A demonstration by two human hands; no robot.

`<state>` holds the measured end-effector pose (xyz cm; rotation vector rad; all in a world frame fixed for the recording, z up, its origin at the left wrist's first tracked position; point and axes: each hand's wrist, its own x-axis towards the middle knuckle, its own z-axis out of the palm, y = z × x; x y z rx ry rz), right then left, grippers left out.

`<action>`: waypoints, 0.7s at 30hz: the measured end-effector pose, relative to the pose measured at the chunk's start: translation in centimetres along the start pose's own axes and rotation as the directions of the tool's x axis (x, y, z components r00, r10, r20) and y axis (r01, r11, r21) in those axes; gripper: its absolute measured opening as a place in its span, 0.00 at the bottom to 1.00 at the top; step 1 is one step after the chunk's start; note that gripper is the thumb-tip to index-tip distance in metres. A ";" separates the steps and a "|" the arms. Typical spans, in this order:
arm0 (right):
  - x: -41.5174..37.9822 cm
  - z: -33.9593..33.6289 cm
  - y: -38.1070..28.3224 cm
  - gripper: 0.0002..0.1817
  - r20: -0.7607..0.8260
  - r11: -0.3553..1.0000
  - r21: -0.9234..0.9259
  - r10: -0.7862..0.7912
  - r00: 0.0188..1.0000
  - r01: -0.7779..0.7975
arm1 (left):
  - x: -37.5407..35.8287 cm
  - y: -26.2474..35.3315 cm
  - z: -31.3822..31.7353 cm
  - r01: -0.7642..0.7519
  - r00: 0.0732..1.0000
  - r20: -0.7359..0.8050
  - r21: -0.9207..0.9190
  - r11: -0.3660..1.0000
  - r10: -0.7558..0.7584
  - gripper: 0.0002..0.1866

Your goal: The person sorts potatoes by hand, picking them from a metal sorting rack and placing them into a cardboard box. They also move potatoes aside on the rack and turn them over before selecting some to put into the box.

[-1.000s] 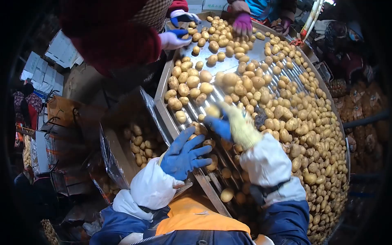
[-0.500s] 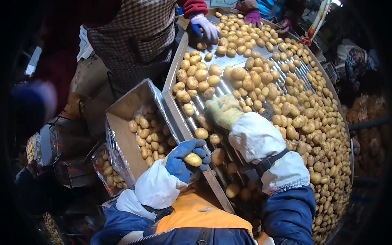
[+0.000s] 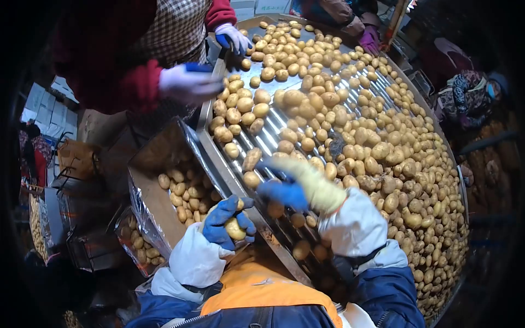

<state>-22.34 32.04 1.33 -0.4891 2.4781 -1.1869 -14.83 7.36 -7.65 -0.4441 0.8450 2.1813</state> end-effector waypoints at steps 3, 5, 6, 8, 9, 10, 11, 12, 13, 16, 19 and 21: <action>6.5 -5.6 6.9 0.28 -0.370 0.968 -0.058 0.205 0.906 -0.243 | -0.5 2.1 0.7 -0.075 0.997 0.017 0.312 0.947 0.074 0.24; 10.8 -7.2 13.6 0.31 -0.394 0.944 -0.105 0.250 0.885 -0.313 | -0.2 2.1 1.5 0.009 0.997 -0.077 0.241 0.970 0.010 0.24; 11.9 -6.8 16.9 0.34 -0.314 0.957 -0.076 0.245 0.917 -0.281 | 0.1 2.3 2.0 0.014 0.997 -0.073 0.248 0.969 0.005 0.24; 10.7 -3.0 11.6 0.48 -0.373 0.758 -0.543 0.169 0.912 -0.362 | 0.7 2.3 3.3 -0.021 0.997 -0.065 0.328 0.944 0.045 0.24; 10.5 -0.7 15.6 0.50 -0.315 0.761 -0.614 0.005 0.949 -0.208 | 1.2 2.4 3.8 0.022 0.997 -0.073 0.287 0.958 -0.002 0.23; 8.8 -1.3 11.0 0.49 -0.213 0.810 -0.565 0.044 0.976 -0.159 | 1.4 2.3 3.8 0.039 0.997 -0.070 0.294 0.955 -0.020 0.23; 7.5 -0.9 10.8 0.45 -0.262 0.899 -0.429 -0.032 0.965 -0.087 | 1.9 2.3 3.8 0.035 0.998 -0.060 0.320 0.947 -0.016 0.23; 6.4 -0.6 10.7 0.42 -0.319 0.958 -0.286 -0.096 0.943 0.001 | 2.2 2.3 3.7 0.034 0.998 -0.053 0.342 0.939 -0.016 0.23; 5.2 -1.3 10.5 0.37 -0.430 0.978 -0.202 -0.132 0.893 0.047 | 2.2 2.3 3.6 0.057 0.997 -0.066 0.295 0.954 -0.039 0.23; 1.2 -4.5 12.6 0.25 -0.551 0.961 0.208 0.269 0.790 -0.182 | 2.9 2.6 1.6 0.084 0.997 -0.021 0.275 0.958 -0.081 0.24; 0.4 -7.0 13.1 0.23 -0.460 0.892 -0.336 0.124 0.879 -0.302 | 2.9 2.9 1.9 0.065 0.998 -0.025 0.288 0.955 -0.061 0.26; 0.7 -6.9 14.0 0.22 -0.160 0.733 -0.679 -0.086 0.983 -0.046 | 2.8 2.7 1.9 0.094 0.996 -0.039 0.293 0.952 -0.086 0.26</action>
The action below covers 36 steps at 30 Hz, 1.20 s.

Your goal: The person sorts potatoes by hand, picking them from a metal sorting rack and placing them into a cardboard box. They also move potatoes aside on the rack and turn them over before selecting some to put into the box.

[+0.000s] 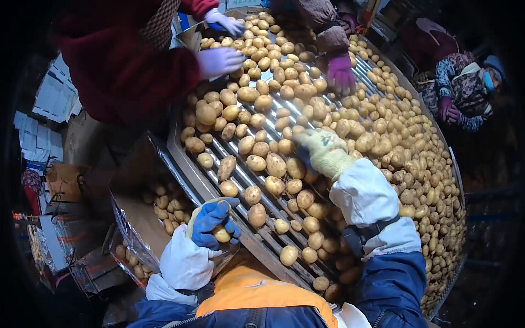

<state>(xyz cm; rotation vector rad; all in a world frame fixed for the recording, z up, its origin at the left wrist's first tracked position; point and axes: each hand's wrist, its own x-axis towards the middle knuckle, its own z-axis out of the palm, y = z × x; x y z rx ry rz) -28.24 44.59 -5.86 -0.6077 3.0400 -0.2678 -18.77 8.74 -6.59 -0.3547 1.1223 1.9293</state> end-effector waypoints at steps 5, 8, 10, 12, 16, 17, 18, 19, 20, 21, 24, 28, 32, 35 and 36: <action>-2.3 -2.2 -1.6 0.18 0.198 0.980 -0.051 0.197 0.960 -0.191 | -0.4 0.6 -0.1 0.011 1.000 -0.001 -0.008 1.000 -0.011 0.25; -3.4 -2.8 -1.9 0.14 0.240 0.940 -0.167 0.330 0.913 -0.296 | -0.2 0.7 -0.4 0.006 0.999 0.043 0.007 1.000 -0.007 0.25; -2.5 -2.7 -2.1 0.14 0.187 0.958 -0.163 0.265 0.946 -0.236 | -0.1 0.7 -0.4 -0.009 0.999 0.050 -0.008 1.000 0.009 0.25; -1.3 -1.3 -1.9 0.13 0.217 0.966 -0.193 0.212 0.953 -0.171 | 0.1 0.3 -0.8 -0.036 0.996 0.078 0.005 0.999 0.036 0.28; 2.9 1.8 -2.7 0.13 0.385 0.929 -0.364 0.214 0.898 -0.065 | 0.1 0.3 -0.1 -0.057 0.998 0.037 0.023 0.998 0.056 0.26; 3.6 2.0 -2.9 0.15 0.432 0.921 -0.378 0.268 0.861 -0.097 | 0.0 0.4 0.1 -0.059 0.998 0.021 0.028 0.998 0.059 0.26; 3.7 2.1 -3.1 0.16 0.478 0.910 -0.395 0.322 0.817 -0.127 | -0.1 0.3 0.2 -0.061 0.998 0.008 0.033 0.998 0.061 0.26; 3.3 2.0 -2.7 0.16 0.471 0.909 -0.396 0.323 0.821 -0.130 | -0.1 0.2 0.2 -0.066 0.998 0.010 0.038 0.997 0.066 0.26; 2.7 1.6 -2.2 0.17 0.411 0.922 -0.343 0.318 0.854 -0.178 | 0.0 0.0 0.0 -0.074 0.997 0.013 0.050 0.996 0.074 0.26; 2.1 1.3 -1.7 0.17 0.349 0.932 -0.286 0.316 0.882 -0.221 | 0.0 -0.2 -0.1 -0.082 0.997 0.016 0.060 0.995 0.081 0.27; 0.6 1.1 -0.6 0.15 0.185 0.926 -0.089 0.378 0.907 -0.368 | 0.0 -0.6 -0.2 -0.112 0.993 0.029 0.050 0.992 0.110 0.26; 4.3 -2.1 -4.1 0.11 0.100 0.959 0.010 0.281 0.954 -0.284 | 0.2 0.0 -0.4 -0.100 0.994 0.053 0.085 0.991 0.095 0.24; 7.2 0.2 -3.5 0.12 0.367 0.940 -0.339 0.173 0.914 -0.042 | 0.3 0.0 -0.5 -0.046 0.998 0.050 0.014 0.999 0.045 0.24; 8.1 0.6 -3.1 0.15 0.456 0.942 -0.335 0.159 0.875 0.004 | 0.4 0.6 -0.1 0.009 0.999 0.030 0.098 0.995 -0.012 0.27; 8.1 0.6 -3.0 0.14 0.456 0.944 -0.328 0.203 0.866 -0.049 | 0.3 0.7 0.2 0.017 0.999 0.028 0.075 0.997 -0.019 0.27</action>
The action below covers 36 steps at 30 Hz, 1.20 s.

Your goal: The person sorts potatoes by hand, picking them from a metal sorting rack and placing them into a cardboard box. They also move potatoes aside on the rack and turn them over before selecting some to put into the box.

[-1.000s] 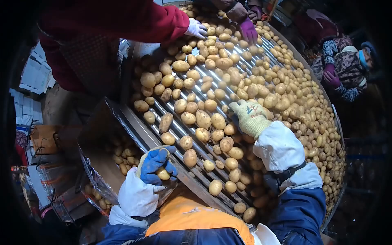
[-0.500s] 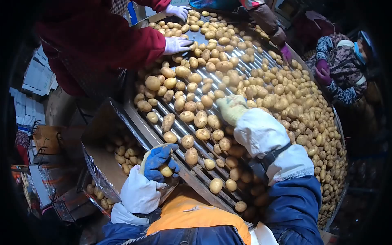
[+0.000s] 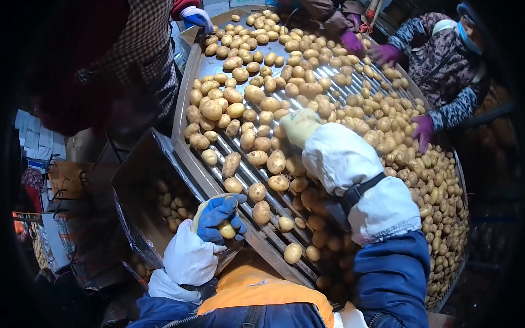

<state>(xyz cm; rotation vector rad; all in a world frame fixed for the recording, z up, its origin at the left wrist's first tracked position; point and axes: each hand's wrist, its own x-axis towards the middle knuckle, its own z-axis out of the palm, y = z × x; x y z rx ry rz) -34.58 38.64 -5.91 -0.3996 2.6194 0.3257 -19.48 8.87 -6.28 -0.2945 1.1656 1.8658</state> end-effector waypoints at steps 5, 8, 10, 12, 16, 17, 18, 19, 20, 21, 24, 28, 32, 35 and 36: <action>0.5 -1.1 0.2 0.12 0.076 0.969 0.146 0.191 0.979 -0.201 | 0.1 -0.5 -0.4 -0.067 0.998 0.022 0.029 0.997 0.067 0.25; -3.5 0.0 1.2 0.18 -0.079 0.773 0.598 0.318 0.945 -0.210 | -0.1 -0.6 -0.4 -0.107 0.994 0.015 0.011 0.994 0.107 0.23; -6.7 3.6 3.1 0.23 -0.030 0.094 0.996 0.317 0.948 0.000 | -0.1 -0.7 -0.4 -0.093 0.996 0.003 -0.032 0.995 0.093 0.22; -12.3 2.6 2.9 0.24 0.013 -0.258 0.964 0.283 0.959 0.063 | 0.1 -0.8 -0.7 -0.077 0.997 0.022 -0.083 0.994 0.079 0.22; -14.4 4.5 1.5 0.28 -0.021 -0.714 0.676 0.230 0.973 0.183 | 0.5 -1.2 -1.0 -0.082 0.996 0.021 -0.074 0.994 0.084 0.22; -13.1 5.3 1.1 0.29 -0.171 -0.557 0.777 0.259 0.951 0.292 | 0.5 -1.1 -1.0 -0.094 0.995 0.036 -0.080 0.992 0.097 0.22; -11.8 5.8 0.6 0.30 -0.322 -0.381 0.833 0.257 0.911 0.401 | 0.6 -1.1 -1.1 -0.106 0.993 0.051 -0.085 0.991 0.110 0.22; -10.5 5.5 0.1 0.27 -0.372 -0.298 0.852 0.238 0.897 0.431 | 0.5 -1.1 -1.1 -0.106 0.993 0.046 -0.087 0.991 0.110 0.22; -9.2 3.0 -0.3 0.25 -0.167 -0.316 0.921 0.211 0.963 0.229 | 0.3 -1.0 -1.0 -0.085 0.995 0.036 -0.098 0.992 0.089 0.21; -7.8 0.5 -0.7 0.23 0.043 -0.327 0.945 0.181 0.983 0.019 | 0.3 -0.9 -0.9 -0.067 0.997 0.028 -0.109 0.992 0.070 0.21; -4.4 -1.5 -2.9 0.19 -0.073 0.753 0.644 0.236 0.969 -0.135 | 0.6 -1.0 -1.1 -0.074 0.996 0.047 -0.103 0.992 0.079 0.21; 0.9 -2.6 -5.2 0.19 0.131 0.977 0.197 0.059 0.990 -0.084 | 0.7 -0.8 -1.1 -0.043 0.998 0.043 -0.102 0.994 0.048 0.22; 2.1 0.1 -5.6 0.16 0.055 0.984 0.155 0.083 0.995 -0.091 | 0.7 -0.6 -1.0 -0.009 0.999 0.037 -0.077 0.997 0.012 0.23; -0.3 2.0 -4.1 0.19 -0.268 0.983 0.181 0.052 0.962 -0.002 | 0.3 -0.3 -0.8 -0.022 0.999 0.046 -0.093 0.995 0.026 0.24; -2.3 0.5 -3.8 0.18 -0.114 0.871 0.479 0.187 0.976 -0.111 | 0.3 -0.6 -0.8 -0.048 0.998 0.041 -0.102 0.994 0.053 0.23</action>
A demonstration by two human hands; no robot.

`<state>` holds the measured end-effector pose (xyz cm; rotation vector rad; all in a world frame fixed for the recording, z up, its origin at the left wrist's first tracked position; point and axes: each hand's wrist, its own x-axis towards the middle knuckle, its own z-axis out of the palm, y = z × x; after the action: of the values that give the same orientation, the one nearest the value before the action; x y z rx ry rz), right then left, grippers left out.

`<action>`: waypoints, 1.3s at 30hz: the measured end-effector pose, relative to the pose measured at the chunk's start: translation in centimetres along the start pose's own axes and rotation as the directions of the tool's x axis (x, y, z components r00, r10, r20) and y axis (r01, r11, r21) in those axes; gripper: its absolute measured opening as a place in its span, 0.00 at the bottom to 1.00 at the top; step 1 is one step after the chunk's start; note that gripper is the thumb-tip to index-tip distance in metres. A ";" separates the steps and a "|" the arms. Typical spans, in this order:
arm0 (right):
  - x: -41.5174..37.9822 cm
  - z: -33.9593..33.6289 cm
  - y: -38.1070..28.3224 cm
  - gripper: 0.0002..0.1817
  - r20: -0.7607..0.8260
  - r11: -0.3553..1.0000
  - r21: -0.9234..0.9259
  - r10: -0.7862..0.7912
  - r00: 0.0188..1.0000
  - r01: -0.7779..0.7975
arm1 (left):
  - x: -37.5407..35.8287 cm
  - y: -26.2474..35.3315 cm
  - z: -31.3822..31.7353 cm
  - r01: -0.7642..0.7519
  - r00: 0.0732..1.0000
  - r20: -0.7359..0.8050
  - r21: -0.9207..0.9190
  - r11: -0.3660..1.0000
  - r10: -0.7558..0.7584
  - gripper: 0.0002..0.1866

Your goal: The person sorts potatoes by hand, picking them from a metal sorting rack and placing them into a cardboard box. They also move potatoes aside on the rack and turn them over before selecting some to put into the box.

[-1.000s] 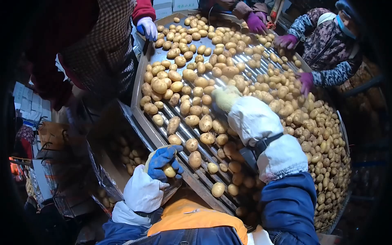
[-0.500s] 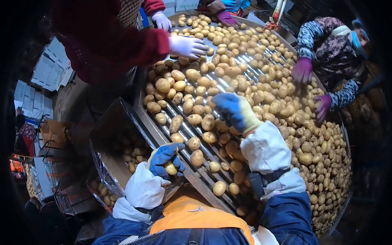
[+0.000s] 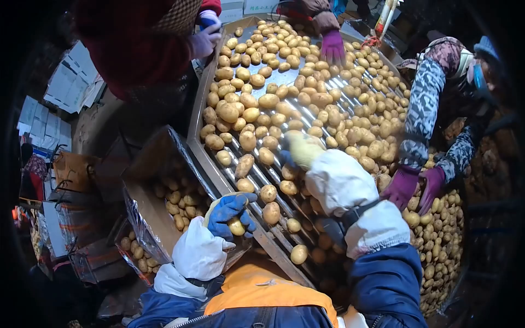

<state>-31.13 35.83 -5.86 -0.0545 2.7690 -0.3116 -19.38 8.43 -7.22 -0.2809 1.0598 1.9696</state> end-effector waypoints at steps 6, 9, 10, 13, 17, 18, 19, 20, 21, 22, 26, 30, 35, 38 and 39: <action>-7.6 -0.6 4.3 0.14 0.099 -0.008 0.995 0.136 0.986 -0.099 | -0.3 -0.3 -0.5 -0.039 0.999 0.037 -0.013 0.999 0.040 0.24; -9.0 -0.8 4.4 0.16 0.131 -0.272 0.956 0.069 0.989 -0.108 | -0.1 -0.6 -0.2 -0.045 0.999 0.026 -0.035 0.998 0.046 0.24; -9.0 -0.7 4.4 0.17 0.129 -0.340 0.934 0.036 0.991 -0.109 | -0.1 -0.5 -0.2 -0.051 0.998 0.026 -0.032 0.998 0.052 0.25; -4.9 0.5 4.6 0.18 -0.070 0.250 0.966 0.008 0.997 0.066 | -0.1 -0.1 -0.4 -0.030 0.998 0.048 -0.018 0.999 0.031 0.24; -0.4 0.3 2.4 0.13 -0.325 0.932 0.254 -0.168 0.931 0.257 | -0.1 -0.2 0.2 -0.050 0.999 -0.018 0.039 0.998 0.050 0.24; 0.1 -3.3 -0.7 0.14 0.000 0.991 0.119 -0.055 0.998 0.055 | -0.2 -0.2 0.4 -0.032 0.999 -0.033 -0.002 0.999 0.032 0.24; 1.3 -2.9 -1.3 0.14 0.000 0.991 0.120 -0.060 0.998 0.059 | -0.2 -0.2 0.5 -0.017 0.999 -0.046 -0.043 0.999 0.016 0.24; 2.6 -2.2 -1.6 0.15 0.025 0.981 -0.091 -0.170 0.985 0.171 | 0.0 -0.4 0.1 -0.047 0.999 -0.022 -0.034 0.998 0.047 0.24; 3.5 -1.4 -1.8 0.16 0.075 0.914 -0.295 -0.269 0.960 0.279 | 0.2 -0.5 -0.1 -0.049 0.999 -0.026 -0.037 0.998 0.048 0.24; 4.1 -0.9 -2.4 0.15 0.071 0.890 -0.351 -0.285 0.956 0.292 | 0.1 -0.3 0.0 -0.045 0.999 -0.009 -0.047 0.998 0.044 0.25; 5.5 0.5 -2.0 0.16 0.020 0.910 -0.337 -0.251 0.968 0.243 | 0.1 -0.3 0.2 -0.021 1.000 -0.010 0.002 1.000 0.021 0.25; 3.3 -0.3 -1.1 0.22 -0.111 0.914 0.406 0.078 0.991 -0.026 | -0.4 -0.7 0.8 -0.133 0.989 -0.058 0.020 0.991 0.134 0.26; -5.9 -0.1 -1.8 0.25 0.084 0.035 0.996 -0.164 0.983 -0.079 | -2.2 -1.6 3.4 -0.347 0.881 -0.287 0.148 0.926 0.376 0.21; -12.1 0.0 -4.8 0.27 0.201 -0.032 0.977 -0.186 0.962 -0.211 | -2.7 -2.9 3.9 -0.466 0.821 -0.284 0.170 0.868 0.496 0.22; -13.4 0.2 -5.6 0.26 0.225 -0.080 0.965 -0.231 0.947 -0.249 | -3.0 -3.3 4.1 -0.553 0.775 -0.269 0.149 0.820 0.572 0.22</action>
<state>-18.54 31.37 -0.23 0.2812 1.4243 -2.0986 -14.22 10.72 -4.96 -0.2542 1.5406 2.4758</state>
